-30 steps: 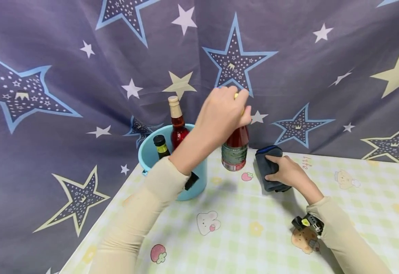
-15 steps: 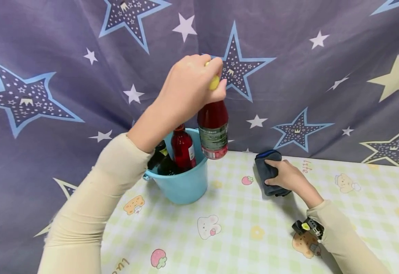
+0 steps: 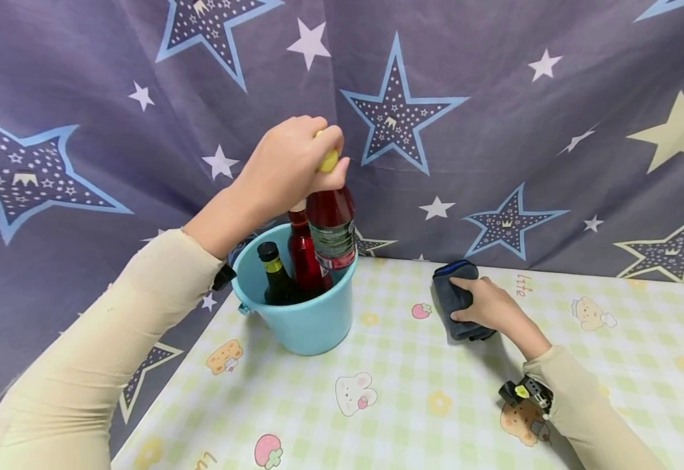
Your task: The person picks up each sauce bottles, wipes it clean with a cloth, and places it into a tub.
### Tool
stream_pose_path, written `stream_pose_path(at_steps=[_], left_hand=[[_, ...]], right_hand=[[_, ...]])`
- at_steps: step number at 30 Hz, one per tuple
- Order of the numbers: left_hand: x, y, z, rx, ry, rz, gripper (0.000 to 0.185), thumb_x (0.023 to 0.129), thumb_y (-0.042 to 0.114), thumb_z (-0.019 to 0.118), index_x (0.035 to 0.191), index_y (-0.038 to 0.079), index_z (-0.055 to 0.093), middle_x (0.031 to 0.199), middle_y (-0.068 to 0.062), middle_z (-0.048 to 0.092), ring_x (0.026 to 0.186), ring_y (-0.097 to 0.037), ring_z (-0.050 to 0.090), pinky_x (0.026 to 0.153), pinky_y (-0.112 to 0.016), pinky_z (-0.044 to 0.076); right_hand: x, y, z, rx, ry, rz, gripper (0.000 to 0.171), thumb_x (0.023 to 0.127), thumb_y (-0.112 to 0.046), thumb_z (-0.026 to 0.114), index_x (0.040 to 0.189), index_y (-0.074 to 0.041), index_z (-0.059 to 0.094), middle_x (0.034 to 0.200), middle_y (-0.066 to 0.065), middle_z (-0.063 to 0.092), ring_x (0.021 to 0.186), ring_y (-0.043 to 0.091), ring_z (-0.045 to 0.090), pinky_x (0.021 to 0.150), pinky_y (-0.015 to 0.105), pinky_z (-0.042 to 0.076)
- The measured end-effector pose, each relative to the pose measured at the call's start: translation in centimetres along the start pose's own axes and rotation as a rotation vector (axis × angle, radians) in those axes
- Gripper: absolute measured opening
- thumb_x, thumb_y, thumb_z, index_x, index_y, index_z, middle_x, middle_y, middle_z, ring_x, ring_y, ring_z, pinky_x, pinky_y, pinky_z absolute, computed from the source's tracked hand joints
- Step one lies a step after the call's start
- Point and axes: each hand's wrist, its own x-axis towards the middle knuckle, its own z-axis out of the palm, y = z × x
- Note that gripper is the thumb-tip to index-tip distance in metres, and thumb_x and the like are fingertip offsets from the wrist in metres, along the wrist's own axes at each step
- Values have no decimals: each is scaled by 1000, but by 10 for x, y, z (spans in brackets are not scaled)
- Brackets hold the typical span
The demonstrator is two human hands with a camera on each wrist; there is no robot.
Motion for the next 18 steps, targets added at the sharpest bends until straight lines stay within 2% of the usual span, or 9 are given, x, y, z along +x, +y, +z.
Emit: stream_pose_path(at_steps=[4, 10, 18], left_hand=[[-12, -8, 8, -65, -29, 41, 17, 93, 16, 67, 90, 0, 62, 79, -14, 58, 69, -30, 54, 62, -40, 50], [-32, -11, 31, -110, -51, 129, 17, 90, 16, 70, 89, 2, 61, 76, -11, 55, 64, -27, 51, 57, -36, 46], [-51, -10, 59, -149, -125, 183, 20, 89, 20, 73, 87, 4, 61, 76, -9, 57, 65, -23, 52, 62, -35, 50]], right_hand=[[1, -1, 4, 9, -5, 3, 78, 87, -25, 82, 152, -3, 45, 138, 42, 46, 107, 43, 58, 77, 47, 51], [1, -1, 6, 12, -16, 15, 78, 87, -25, 82, 152, -4, 45, 138, 41, 46, 106, 41, 58, 75, 44, 51], [3, -1, 5, 5, -9, 16, 78, 87, -25, 82, 152, -3, 46, 136, 41, 48, 103, 39, 58, 73, 43, 50]])
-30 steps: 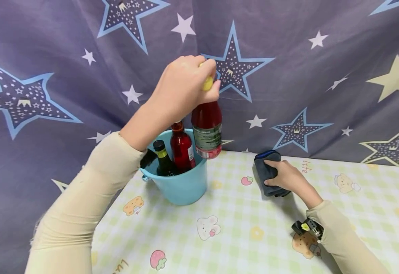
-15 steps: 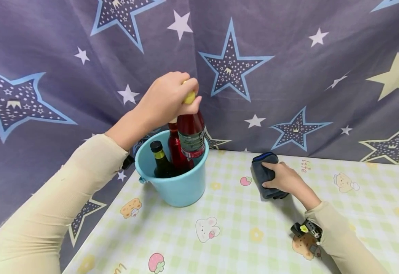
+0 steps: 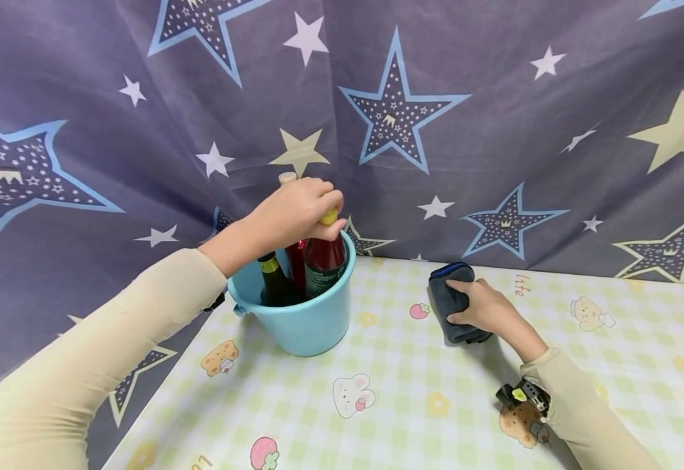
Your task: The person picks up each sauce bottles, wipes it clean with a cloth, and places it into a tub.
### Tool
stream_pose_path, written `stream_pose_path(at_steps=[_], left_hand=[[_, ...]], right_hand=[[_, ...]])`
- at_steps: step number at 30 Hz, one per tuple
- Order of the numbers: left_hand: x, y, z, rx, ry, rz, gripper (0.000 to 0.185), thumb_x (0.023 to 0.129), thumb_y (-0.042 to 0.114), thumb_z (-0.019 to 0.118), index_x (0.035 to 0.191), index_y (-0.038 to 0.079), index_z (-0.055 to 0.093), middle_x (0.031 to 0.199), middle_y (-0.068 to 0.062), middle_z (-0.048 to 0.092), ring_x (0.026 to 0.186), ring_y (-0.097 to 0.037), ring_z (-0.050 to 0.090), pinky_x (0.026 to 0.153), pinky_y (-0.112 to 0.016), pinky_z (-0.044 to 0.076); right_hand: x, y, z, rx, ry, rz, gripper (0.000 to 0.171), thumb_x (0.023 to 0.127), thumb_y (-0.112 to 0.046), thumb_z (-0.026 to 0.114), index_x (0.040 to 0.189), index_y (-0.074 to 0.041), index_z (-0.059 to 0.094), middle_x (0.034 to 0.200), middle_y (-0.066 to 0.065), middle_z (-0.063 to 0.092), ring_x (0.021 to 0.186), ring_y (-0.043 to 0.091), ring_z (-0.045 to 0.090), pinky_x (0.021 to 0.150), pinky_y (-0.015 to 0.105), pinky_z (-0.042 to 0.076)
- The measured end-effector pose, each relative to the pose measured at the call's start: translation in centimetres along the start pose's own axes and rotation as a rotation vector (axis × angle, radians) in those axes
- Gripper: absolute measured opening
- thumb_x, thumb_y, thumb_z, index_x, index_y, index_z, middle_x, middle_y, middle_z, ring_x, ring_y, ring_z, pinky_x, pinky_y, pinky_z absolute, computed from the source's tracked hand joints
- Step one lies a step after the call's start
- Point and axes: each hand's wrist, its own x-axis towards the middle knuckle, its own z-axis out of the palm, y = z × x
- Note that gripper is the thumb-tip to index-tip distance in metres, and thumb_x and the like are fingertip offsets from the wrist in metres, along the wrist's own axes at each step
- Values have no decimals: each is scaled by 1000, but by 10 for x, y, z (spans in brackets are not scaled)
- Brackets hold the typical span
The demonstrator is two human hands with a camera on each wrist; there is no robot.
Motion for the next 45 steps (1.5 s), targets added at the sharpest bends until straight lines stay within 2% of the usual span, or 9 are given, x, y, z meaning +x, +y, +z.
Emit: stream_pose_path(at_steps=[7, 10, 16, 23, 27, 30, 38, 45], left_hand=[[-9, 0, 14, -33, -76, 66, 22, 91, 21, 73, 85, 5, 60, 73, -6, 55, 64, -20, 50, 62, -33, 48], [-11, -1, 20, -17, -111, 117, 27, 91, 24, 73, 82, 5, 56, 70, -5, 51, 61, -19, 47, 60, -32, 44], [-18, -2, 31, 116, -179, 251, 39, 92, 30, 74, 74, 7, 48, 64, -4, 45, 56, -17, 42, 58, -30, 37], [-23, -6, 36, 236, -298, 368, 40, 95, 35, 70, 74, 9, 49, 60, -2, 49, 55, -17, 47, 58, -29, 38], [-23, -10, 35, 272, -319, 400, 40, 96, 36, 68, 76, 8, 47, 58, -1, 42, 54, -18, 44, 59, -29, 37], [-22, -14, 34, 253, -332, 419, 41, 97, 37, 67, 78, 8, 46, 59, -1, 38, 54, -18, 42, 59, -29, 35], [-26, -18, 28, 232, -393, 471, 40, 98, 43, 64, 82, 11, 47, 61, -2, 48, 55, -19, 46, 59, -31, 36], [-34, -18, 27, 203, -381, 450, 40, 97, 45, 65, 79, 13, 50, 57, -1, 51, 52, -19, 47, 55, -32, 39]], right_hand=[[0, -2, 1, 6, 4, -4, 78, 86, -25, 83, 151, -3, 47, 135, 42, 47, 98, 38, 58, 71, 43, 50], [0, -3, 1, 5, 3, -7, 78, 86, -25, 83, 151, -3, 47, 135, 42, 47, 97, 37, 58, 71, 43, 50], [0, -4, -1, 3, 3, -9, 78, 86, -24, 83, 151, -2, 46, 134, 43, 46, 96, 38, 59, 71, 43, 50], [1, -5, -1, 3, -4, -15, 77, 87, -25, 82, 152, -3, 46, 135, 42, 47, 96, 37, 59, 71, 42, 49], [2, -4, -2, 2, -7, -14, 77, 88, -24, 81, 153, -3, 44, 138, 43, 44, 99, 39, 59, 72, 42, 49], [4, -3, -2, -1, -9, -12, 77, 89, -25, 80, 153, -3, 44, 140, 44, 43, 101, 40, 59, 72, 42, 49], [5, -2, -2, -7, -27, -2, 78, 89, -26, 80, 153, -3, 43, 140, 45, 41, 100, 40, 60, 72, 41, 49], [2, -2, 1, -6, -37, 7, 78, 89, -24, 80, 154, -2, 42, 140, 46, 40, 96, 37, 60, 70, 39, 49]])
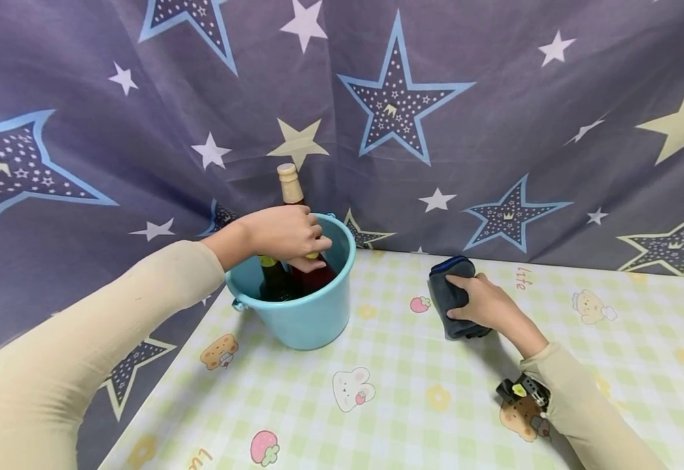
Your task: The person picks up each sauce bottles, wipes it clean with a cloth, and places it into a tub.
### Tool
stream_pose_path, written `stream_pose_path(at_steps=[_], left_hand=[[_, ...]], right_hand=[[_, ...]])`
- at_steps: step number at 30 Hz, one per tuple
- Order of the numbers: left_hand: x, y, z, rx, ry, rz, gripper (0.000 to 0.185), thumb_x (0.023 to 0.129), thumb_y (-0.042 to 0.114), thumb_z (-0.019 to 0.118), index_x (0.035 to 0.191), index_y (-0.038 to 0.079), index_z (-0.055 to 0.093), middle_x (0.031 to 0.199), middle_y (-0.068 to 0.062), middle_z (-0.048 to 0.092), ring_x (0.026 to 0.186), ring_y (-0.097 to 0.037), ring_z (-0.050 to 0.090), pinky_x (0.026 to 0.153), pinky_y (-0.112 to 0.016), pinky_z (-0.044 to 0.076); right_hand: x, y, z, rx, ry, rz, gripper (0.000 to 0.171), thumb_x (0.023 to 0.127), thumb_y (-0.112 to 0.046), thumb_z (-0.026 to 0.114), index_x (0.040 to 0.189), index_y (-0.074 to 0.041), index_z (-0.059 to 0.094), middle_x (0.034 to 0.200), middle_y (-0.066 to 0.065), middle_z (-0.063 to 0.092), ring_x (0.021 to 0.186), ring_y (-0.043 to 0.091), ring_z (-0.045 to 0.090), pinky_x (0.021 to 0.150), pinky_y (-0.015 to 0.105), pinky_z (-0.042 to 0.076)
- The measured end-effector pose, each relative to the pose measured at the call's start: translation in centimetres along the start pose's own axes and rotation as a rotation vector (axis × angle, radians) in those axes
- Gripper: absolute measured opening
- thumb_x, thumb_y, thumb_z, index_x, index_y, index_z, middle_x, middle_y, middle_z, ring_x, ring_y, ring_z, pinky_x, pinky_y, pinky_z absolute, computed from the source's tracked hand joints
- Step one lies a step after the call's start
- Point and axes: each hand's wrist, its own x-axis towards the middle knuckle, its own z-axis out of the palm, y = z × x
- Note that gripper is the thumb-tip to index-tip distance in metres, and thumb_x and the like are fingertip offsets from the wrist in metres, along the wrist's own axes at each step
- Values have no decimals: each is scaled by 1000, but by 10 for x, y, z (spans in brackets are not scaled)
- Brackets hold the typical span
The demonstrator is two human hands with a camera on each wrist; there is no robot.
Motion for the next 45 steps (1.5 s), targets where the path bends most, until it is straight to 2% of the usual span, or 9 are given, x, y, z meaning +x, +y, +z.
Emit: stream_pose_path(at_steps=[5, 12, 17, 24, 33, 41, 45], left_hand=[[2, -2, 2, -13, 1, 9, 37, 98, 44, 63, 80, 13, 54, 60, -1, 53, 54, -20, 49, 55, -32, 39], [4, 0, 1, -67, -67, -7, 29, 101, 40, 60, 89, 13, 61, 68, -2, 58, 61, -21, 52, 58, -33, 41], [5, 3, 0, -74, -72, -15, 29, 100, 39, 61, 89, 13, 60, 68, -2, 58, 62, -21, 54, 58, -33, 42], [3, 5, -3, -49, -68, -82, 31, 99, 41, 62, 88, 11, 58, 68, -3, 58, 63, -22, 55, 59, -36, 44], [11, 3, -6, -6, -57, -116, 37, 100, 44, 59, 88, 9, 60, 71, -5, 62, 65, -24, 59, 61, -38, 48], [19, 4, -13, 2, -8, -189, 40, 103, 43, 52, 85, 8, 59, 69, -6, 59, 63, -24, 56, 58, -37, 44], [20, 5, -18, -24, -3, -270, 40, 104, 42, 52, 91, 6, 65, 75, -9, 64, 67, -26, 60, 61, -39, 49]], right_hand=[[-1, 0, 1, 1, -2, 8, 77, 89, -24, 79, 154, -3, 42, 140, 46, 40, 95, 38, 61, 69, 39, 50], [-1, 0, 3, -10, -2, 20, 79, 89, -24, 80, 154, -3, 42, 142, 47, 37, 101, 48, 63, 71, 43, 52], [-2, -1, 7, -10, -4, 23, 78, 88, -23, 80, 154, -3, 43, 141, 48, 37, 94, 43, 65, 68, 41, 52], [-2, -5, 5, -37, 12, 14, 77, 87, -23, 81, 153, -4, 45, 139, 47, 39, 91, 41, 64, 68, 42, 52], [-4, -6, 7, -56, 10, 30, 81, 85, -27, 83, 152, -5, 45, 136, 45, 42, 88, 40, 63, 67, 45, 51], [2, -9, 3, -59, 45, -2, 78, 80, -17, 87, 148, -2, 51, 139, 39, 50, 111, 47, 59, 82, 53, 54], [3, -9, -4, 1, 13, -33, 79, 79, -16, 87, 149, -3, 51, 142, 39, 48, 110, 43, 61, 82, 48, 54]])
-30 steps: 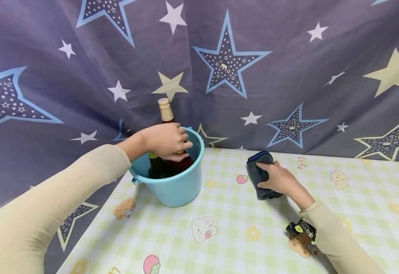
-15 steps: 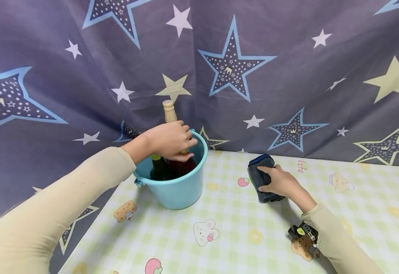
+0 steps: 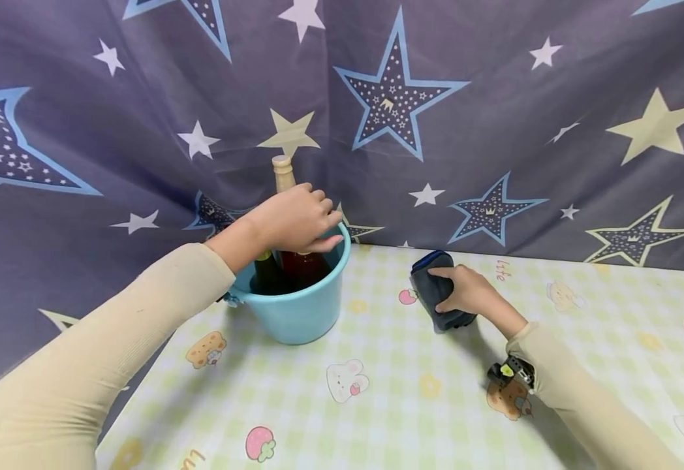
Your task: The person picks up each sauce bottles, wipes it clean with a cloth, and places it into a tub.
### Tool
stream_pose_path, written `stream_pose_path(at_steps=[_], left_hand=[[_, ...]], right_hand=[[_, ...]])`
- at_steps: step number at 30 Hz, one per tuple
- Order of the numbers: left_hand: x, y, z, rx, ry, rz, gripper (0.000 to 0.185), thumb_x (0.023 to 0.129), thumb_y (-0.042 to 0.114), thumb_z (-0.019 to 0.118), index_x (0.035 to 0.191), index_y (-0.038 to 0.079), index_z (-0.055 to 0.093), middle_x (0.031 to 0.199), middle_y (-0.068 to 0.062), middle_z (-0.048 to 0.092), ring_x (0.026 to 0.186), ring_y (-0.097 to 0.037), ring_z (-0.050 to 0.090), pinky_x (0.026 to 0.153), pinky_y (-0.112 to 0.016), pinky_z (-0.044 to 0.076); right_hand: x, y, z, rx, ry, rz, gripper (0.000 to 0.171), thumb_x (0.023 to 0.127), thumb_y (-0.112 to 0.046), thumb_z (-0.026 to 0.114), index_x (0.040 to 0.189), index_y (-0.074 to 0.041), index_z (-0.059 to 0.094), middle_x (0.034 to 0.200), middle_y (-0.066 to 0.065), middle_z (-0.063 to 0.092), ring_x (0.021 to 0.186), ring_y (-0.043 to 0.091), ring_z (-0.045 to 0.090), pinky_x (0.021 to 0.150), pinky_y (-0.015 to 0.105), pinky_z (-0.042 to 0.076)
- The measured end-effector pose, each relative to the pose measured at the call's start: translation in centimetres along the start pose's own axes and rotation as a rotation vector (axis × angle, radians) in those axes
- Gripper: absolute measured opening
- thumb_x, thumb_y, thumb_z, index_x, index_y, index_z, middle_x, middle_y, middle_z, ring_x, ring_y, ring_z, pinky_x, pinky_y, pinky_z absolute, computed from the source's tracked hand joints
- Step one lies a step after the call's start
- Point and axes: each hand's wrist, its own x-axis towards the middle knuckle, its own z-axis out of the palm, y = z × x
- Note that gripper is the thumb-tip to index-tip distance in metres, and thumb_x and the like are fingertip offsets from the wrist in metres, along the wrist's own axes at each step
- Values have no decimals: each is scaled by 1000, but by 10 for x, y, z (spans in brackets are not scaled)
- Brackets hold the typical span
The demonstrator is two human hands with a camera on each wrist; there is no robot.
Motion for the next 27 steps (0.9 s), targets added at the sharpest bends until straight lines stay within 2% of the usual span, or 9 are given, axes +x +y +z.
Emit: stream_pose_path(at_steps=[3, 6, 9, 11, 16, 21, 27], left_hand=[[1, 0, -4, -19, 8, -91, 38, 104, 40, 54, 93, 5, 66, 76, -11, 65, 67, -27, 61, 62, -40, 49], [2, 5, -7, -20, 77, -199, 35, 103, 36, 56, 88, 5, 64, 72, -10, 63, 62, -26, 58, 56, -37, 45], [4, 16, -10, -1, 175, -288, 32, 101, 31, 58, 82, 6, 62, 67, -9, 60, 57, -25, 56, 51, -35, 39], [7, 24, -13, 17, 217, -332, 30, 100, 29, 59, 80, 6, 62, 65, -9, 59, 56, -25, 56, 50, -34, 38], [8, 31, -19, 29, 254, -402, 28, 98, 26, 61, 79, 6, 62, 66, -9, 60, 56, -26, 56, 49, -35, 41], [6, 27, -30, 12, 287, -437, 28, 98, 26, 61, 79, 5, 62, 67, -11, 62, 56, -28, 58, 48, -37, 46], [6, 30, -43, -21, 353, -486, 27, 99, 27, 58, 84, 5, 62, 67, -11, 60, 55, -28, 55, 43, -35, 39]], right_hand=[[3, 2, -7, 130, -8, -33, 79, 81, -14, 86, 150, -4, 49, 147, 38, 43, 107, 39, 60, 80, 43, 54], [4, 6, -13, 291, 0, -33, 79, 82, -15, 86, 152, -9, 48, 155, 33, 37, 117, 40, 55, 86, 42, 52], [1, 11, -17, 471, 4, 29, 81, 83, -17, 85, 154, -17, 47, 162, 26, 29, 131, 41, 47, 93, 42, 51], [-3, 15, -20, 578, 0, 78, 83, 84, -19, 85, 156, -23, 44, 163, 24, 28, 133, 41, 46, 91, 40, 53], [-10, 26, -25, 818, 1, 143, 87, 86, -17, 84, 159, -29, 38, 157, 21, 35, 121, 30, 55, 84, 32, 57], [-16, 40, -28, 919, -15, 149, 86, 89, -14, 79, 160, -30, 33, 157, 21, 31, 114, 20, 58, 85, 33, 58], [-21, 53, -22, 925, -33, 164, 87, 91, -13, 77, 162, -25, 29, 163, 22, 25, 128, 29, 50, 86, 29, 57]])
